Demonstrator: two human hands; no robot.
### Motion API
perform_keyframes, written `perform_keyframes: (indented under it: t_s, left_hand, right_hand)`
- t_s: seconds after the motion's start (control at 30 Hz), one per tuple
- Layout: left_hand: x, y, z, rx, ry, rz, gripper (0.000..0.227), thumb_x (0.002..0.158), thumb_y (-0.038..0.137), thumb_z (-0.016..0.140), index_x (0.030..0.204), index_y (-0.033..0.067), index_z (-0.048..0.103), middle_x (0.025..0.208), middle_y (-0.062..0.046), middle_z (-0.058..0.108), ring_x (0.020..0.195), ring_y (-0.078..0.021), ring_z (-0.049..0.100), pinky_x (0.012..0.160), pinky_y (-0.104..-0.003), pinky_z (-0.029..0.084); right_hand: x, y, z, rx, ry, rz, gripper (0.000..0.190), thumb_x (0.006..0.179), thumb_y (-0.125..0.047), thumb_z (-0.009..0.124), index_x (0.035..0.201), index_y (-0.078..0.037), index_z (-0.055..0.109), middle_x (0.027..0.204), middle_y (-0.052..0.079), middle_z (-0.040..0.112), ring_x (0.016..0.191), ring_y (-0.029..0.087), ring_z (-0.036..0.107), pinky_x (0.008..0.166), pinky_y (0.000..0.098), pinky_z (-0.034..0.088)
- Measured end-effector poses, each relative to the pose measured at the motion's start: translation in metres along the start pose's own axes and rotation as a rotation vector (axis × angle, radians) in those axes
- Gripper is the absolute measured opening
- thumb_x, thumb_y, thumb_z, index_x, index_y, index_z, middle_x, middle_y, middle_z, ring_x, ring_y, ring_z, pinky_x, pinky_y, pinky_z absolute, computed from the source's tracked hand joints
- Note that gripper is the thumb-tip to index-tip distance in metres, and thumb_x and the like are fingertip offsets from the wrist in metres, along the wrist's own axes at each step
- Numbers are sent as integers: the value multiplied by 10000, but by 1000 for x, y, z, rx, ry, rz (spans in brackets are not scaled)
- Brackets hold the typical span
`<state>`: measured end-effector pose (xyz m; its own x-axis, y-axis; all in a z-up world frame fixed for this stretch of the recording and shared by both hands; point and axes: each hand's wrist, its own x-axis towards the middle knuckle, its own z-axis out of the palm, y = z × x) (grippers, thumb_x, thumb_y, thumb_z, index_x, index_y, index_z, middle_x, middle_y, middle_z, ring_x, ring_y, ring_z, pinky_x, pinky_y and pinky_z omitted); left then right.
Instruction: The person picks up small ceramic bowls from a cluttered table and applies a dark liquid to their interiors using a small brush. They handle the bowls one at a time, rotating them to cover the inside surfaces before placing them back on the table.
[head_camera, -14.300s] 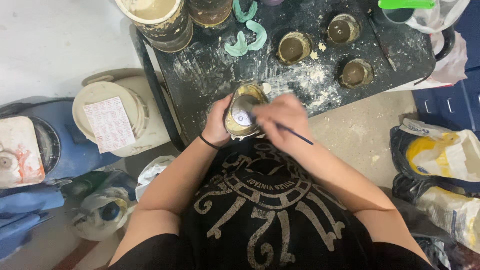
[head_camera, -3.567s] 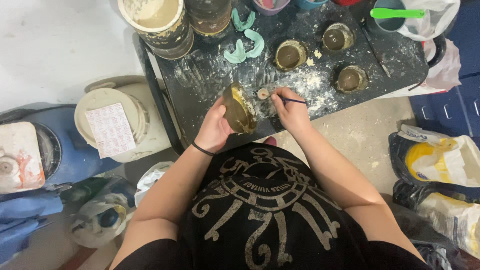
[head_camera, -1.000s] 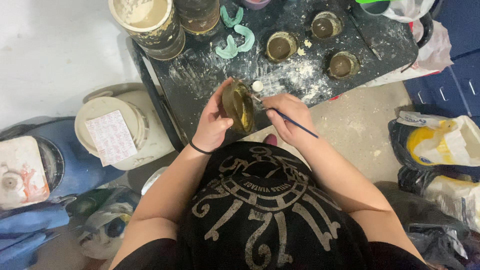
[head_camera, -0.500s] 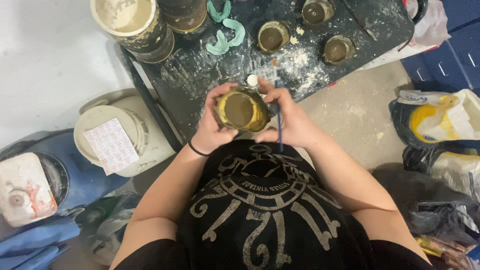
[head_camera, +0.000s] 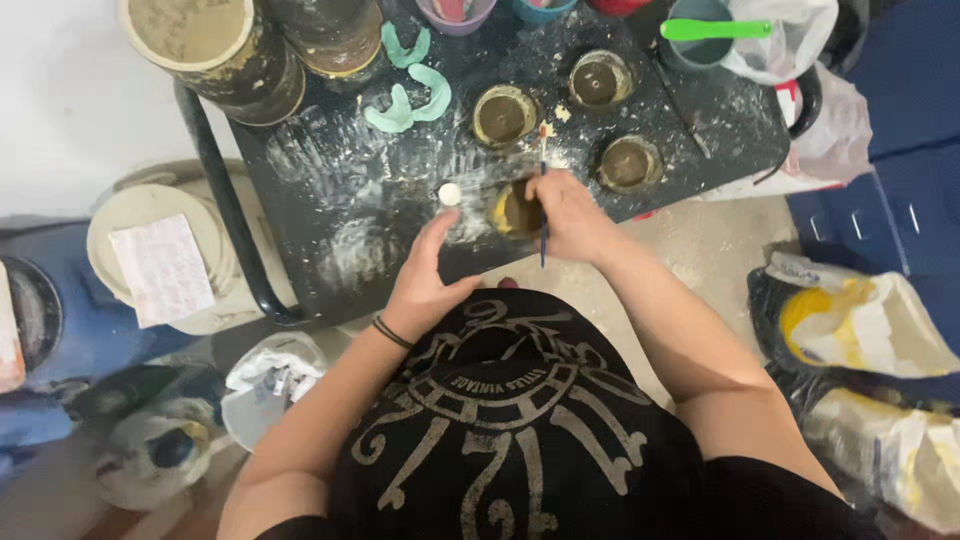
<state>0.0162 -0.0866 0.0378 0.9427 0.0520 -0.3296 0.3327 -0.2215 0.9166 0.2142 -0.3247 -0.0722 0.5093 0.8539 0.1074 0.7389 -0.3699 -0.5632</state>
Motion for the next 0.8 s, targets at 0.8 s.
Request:
perform_keyframes:
  t_s: [0.8]
  left_hand:
    - [27, -8, 90, -112, 224, -48, 587, 853, 174, 802, 1407, 133, 612, 1374, -141, 678, 1299, -351, 639, 1059, -474, 527]
  right_hand:
    - [-13, 21, -113, 0, -37, 10, 776, 512, -260, 953, 1134, -112, 512, 1311, 222, 631, 1177, 464, 609, 1033, 566, 484]
